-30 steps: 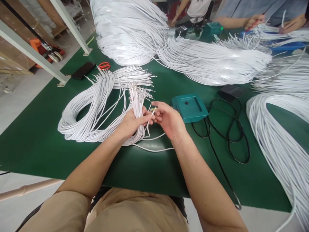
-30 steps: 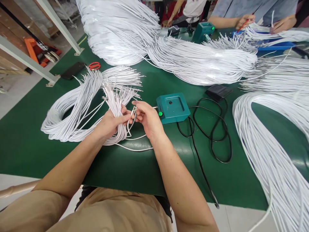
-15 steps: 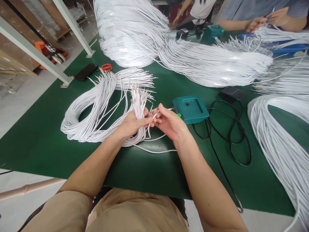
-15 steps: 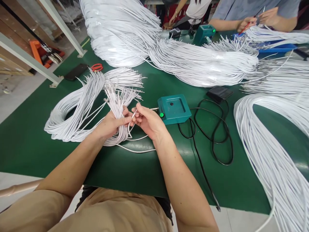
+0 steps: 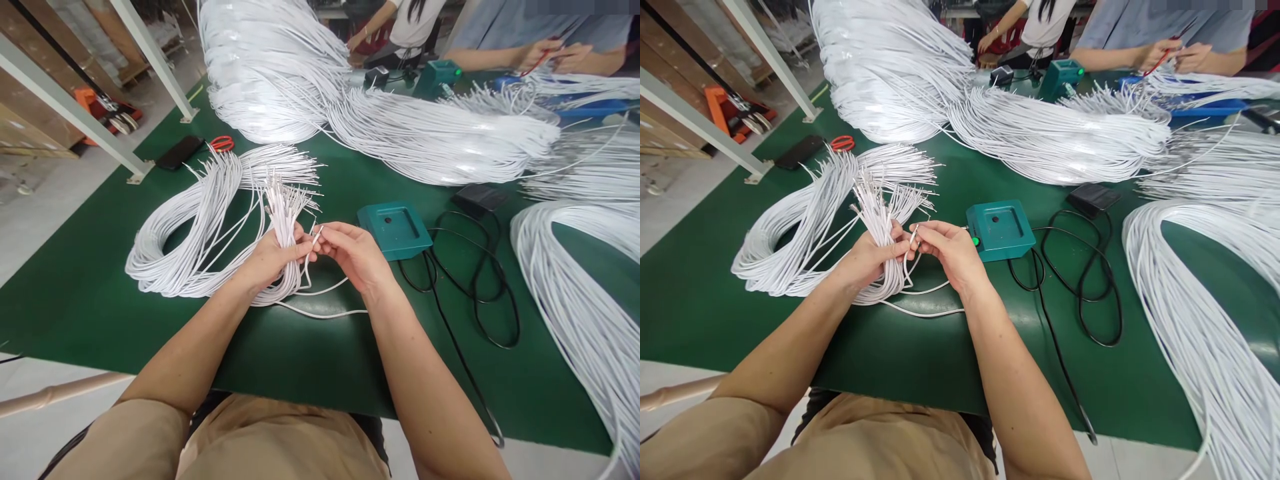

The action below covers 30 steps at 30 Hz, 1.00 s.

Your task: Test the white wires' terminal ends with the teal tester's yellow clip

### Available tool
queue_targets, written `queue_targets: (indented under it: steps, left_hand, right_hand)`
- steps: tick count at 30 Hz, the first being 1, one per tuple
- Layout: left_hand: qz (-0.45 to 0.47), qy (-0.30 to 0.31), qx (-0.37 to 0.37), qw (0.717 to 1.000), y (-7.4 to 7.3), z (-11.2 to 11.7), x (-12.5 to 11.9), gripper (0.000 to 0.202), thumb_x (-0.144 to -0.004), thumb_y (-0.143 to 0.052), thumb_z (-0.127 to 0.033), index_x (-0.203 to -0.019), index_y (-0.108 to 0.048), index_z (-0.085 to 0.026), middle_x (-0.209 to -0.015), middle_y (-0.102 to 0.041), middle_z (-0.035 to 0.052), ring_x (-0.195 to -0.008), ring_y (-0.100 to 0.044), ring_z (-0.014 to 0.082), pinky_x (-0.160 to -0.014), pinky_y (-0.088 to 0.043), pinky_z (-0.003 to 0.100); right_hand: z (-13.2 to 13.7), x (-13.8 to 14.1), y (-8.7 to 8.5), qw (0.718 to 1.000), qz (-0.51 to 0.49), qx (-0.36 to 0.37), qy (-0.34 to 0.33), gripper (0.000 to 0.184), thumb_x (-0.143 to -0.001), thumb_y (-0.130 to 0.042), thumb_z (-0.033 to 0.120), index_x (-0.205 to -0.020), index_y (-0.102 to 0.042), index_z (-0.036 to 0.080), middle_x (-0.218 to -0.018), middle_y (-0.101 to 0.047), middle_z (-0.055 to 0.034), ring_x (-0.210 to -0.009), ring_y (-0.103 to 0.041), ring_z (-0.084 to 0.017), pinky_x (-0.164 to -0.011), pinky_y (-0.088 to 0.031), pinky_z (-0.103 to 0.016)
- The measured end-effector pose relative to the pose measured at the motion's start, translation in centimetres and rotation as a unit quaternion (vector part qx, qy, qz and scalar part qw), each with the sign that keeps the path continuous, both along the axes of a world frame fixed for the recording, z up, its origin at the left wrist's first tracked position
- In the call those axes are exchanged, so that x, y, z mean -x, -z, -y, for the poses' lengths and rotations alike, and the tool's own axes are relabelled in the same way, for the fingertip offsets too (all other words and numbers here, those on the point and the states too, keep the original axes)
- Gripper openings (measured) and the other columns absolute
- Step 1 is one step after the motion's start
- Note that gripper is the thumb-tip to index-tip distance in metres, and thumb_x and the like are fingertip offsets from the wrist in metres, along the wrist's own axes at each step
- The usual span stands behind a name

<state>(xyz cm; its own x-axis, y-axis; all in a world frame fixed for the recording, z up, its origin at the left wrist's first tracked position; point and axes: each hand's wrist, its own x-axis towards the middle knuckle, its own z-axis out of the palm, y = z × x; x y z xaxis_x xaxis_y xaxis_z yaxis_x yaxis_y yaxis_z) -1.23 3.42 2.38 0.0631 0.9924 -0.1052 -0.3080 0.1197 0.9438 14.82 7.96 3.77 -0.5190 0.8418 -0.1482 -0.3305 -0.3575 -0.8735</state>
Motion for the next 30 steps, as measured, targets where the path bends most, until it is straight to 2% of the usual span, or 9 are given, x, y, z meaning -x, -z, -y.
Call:
queue_targets:
  steps: [3, 6, 9, 12, 16, 19, 21, 25, 30]
  left_hand:
    - [-0.021, -0.002, -0.010, 1.000, -0.1, 0.1, 0.0, 0.036, -0.072, -0.076, -0.022, -0.075, -0.040, -0.017, -0.077, -0.066, -0.0002, -0.064, -0.064, 0.0088, -0.056, -0.042, 0.019]
    - [-0.069, -0.004, -0.018, 0.997, -0.3, 0.2, -0.1, 0.034, -0.074, -0.073, -0.023, -0.075, -0.040, -0.017, -0.080, -0.067, 0.0006, -0.067, -0.065, 0.0103, -0.057, -0.043, 0.021]
    - [-0.120, -0.006, -0.019, 0.993, -0.5, 0.3, -0.2, 0.033, -0.074, -0.073, -0.026, -0.075, -0.041, -0.017, -0.081, -0.066, 0.0008, -0.069, -0.065, 0.0117, -0.059, -0.045, 0.022]
    - [-0.141, -0.012, -0.023, 0.990, -0.6, 0.3, -0.2, 0.033, -0.073, -0.074, -0.028, -0.075, -0.043, -0.017, -0.080, -0.066, 0.0006, -0.069, -0.065, 0.0125, -0.058, -0.046, 0.023]
    - [-0.149, -0.022, -0.019, 0.988, -0.5, 0.3, -0.1, 0.031, -0.074, -0.074, -0.030, -0.076, -0.046, -0.017, -0.079, -0.065, 0.0006, -0.071, -0.066, 0.0140, -0.059, -0.046, 0.024]
    - [-0.161, -0.025, -0.017, 0.986, -0.5, 0.3, -0.1, 0.032, -0.072, -0.075, -0.032, -0.076, -0.047, -0.016, -0.079, -0.065, 0.0008, -0.071, -0.066, 0.0145, -0.059, -0.047, 0.024]
    - [-0.163, -0.027, -0.014, 0.986, -0.5, 0.3, -0.1, 0.032, -0.072, -0.076, -0.032, -0.077, -0.047, -0.016, -0.078, -0.065, 0.0005, -0.070, -0.066, 0.0145, -0.059, -0.047, 0.024]
    - [-0.160, -0.030, -0.014, 0.987, -0.5, 0.2, -0.1, 0.032, -0.071, -0.076, -0.031, -0.078, -0.048, -0.016, -0.077, -0.064, 0.0002, -0.070, -0.067, 0.0148, -0.059, -0.047, 0.024]
    - [-0.148, -0.034, -0.018, 0.988, -0.1, 0.1, 0.1, 0.033, -0.071, -0.076, -0.030, -0.078, -0.048, -0.016, -0.078, -0.064, 0.0002, -0.070, -0.067, 0.0145, -0.059, -0.046, 0.024]
  right_hand:
    - [0.1, -0.1, -0.5, 0.996, 0.078, -0.037, 0.033, 0.015, -0.067, -0.074, 0.029, -0.073, -0.071, 0.016, -0.069, -0.065, 0.0001, -0.064, -0.055, -0.009, -0.068, -0.046, -0.025]
    - [0.0, -0.3, -0.7, 0.983, 0.160, -0.072, 0.057, 0.009, -0.066, -0.067, 0.024, -0.062, -0.064, 0.017, -0.061, -0.060, 0.0028, -0.059, -0.052, -0.008, -0.062, -0.045, -0.023]
    - [-0.2, -0.5, -0.8, 0.981, 0.191, -0.043, 0.011, 0.011, -0.066, -0.061, 0.024, -0.057, -0.058, 0.018, -0.051, -0.050, 0.0049, -0.053, -0.048, -0.009, -0.056, -0.046, -0.024]
    - [-0.3, -0.6, -0.6, 0.981, 0.192, -0.020, -0.012, 0.006, -0.066, -0.061, 0.024, -0.065, -0.061, 0.018, -0.055, -0.050, 0.0048, -0.051, -0.046, -0.008, -0.056, -0.049, -0.025]
    - [-0.4, -0.3, -0.3, 0.984, 0.140, -0.067, 0.083, 0.016, -0.073, -0.062, 0.031, -0.081, -0.069, 0.019, -0.068, -0.056, 0.0029, -0.058, -0.047, -0.008, -0.062, -0.047, -0.024]
    - [-0.1, 0.1, -0.3, 0.985, 0.105, -0.090, 0.099, 0.029, -0.078, -0.063, 0.047, -0.077, -0.070, 0.019, -0.067, -0.054, 0.0023, -0.060, -0.046, -0.009, -0.063, -0.045, -0.024]
    - [0.1, 0.3, -0.3, 0.986, 0.108, -0.086, 0.097, 0.033, -0.076, -0.066, 0.051, -0.073, -0.069, 0.019, -0.065, -0.053, 0.0021, -0.061, -0.046, -0.009, -0.063, -0.044, -0.024]
    - [0.3, 0.4, -0.1, 0.986, 0.103, -0.084, 0.100, 0.025, -0.070, -0.075, 0.044, -0.069, -0.069, 0.020, -0.067, -0.057, 0.0023, -0.063, -0.048, -0.010, -0.066, -0.045, -0.026]
    - [0.0, 0.3, 0.3, 0.988, 0.096, -0.091, 0.082, 0.018, -0.071, -0.073, 0.037, -0.074, -0.072, 0.020, -0.073, -0.063, 0.0010, -0.066, -0.051, -0.010, -0.069, -0.046, -0.027]
